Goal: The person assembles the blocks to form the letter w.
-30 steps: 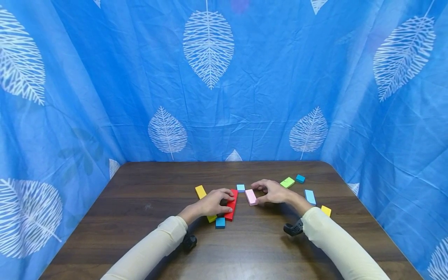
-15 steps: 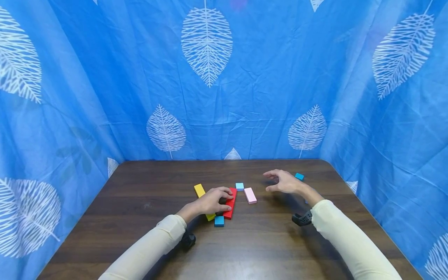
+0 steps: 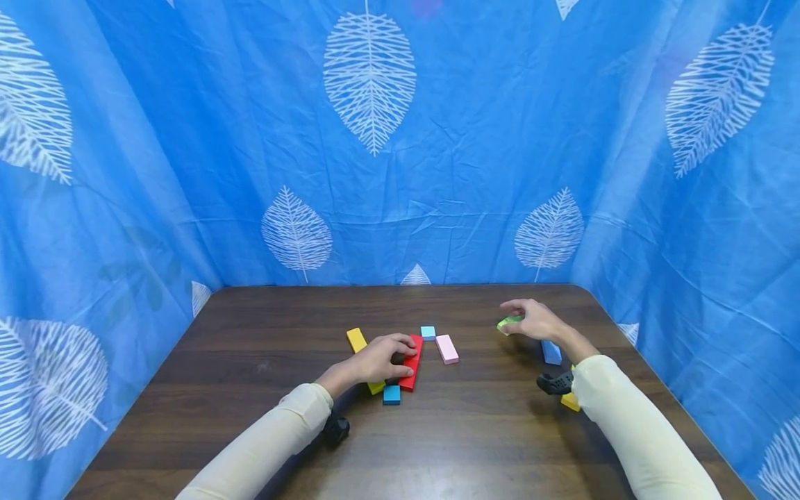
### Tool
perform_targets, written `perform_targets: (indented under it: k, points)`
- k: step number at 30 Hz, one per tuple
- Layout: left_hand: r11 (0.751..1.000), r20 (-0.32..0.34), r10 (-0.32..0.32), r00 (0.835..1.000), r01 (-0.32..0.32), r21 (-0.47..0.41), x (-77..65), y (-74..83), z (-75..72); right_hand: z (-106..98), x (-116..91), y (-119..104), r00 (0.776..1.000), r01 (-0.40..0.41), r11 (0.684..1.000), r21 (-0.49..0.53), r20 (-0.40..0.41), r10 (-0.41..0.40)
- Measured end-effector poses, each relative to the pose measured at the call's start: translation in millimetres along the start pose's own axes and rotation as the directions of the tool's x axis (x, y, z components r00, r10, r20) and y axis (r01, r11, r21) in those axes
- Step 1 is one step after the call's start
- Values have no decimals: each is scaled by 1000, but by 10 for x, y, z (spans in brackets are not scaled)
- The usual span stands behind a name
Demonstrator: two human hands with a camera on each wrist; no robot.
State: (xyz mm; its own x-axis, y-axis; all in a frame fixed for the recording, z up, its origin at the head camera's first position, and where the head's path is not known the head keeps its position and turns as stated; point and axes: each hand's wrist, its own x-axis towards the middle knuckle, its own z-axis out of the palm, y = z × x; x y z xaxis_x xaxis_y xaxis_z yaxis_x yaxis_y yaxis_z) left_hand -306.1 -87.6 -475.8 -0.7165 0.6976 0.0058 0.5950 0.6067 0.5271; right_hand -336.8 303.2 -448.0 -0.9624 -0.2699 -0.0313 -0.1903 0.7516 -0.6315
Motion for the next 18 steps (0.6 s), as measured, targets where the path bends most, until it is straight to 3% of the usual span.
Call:
perform_targets:
  k: [8,18]
  points:
    - [1000,-9,-7,1000,7,4,14,-7,9,36,13,181,997,-45,997,-62,-60,42]
    - [1000,-10,-2,1000,2,-3,1,8,4,177,54,258,979,-81,986,-146,-196,52]
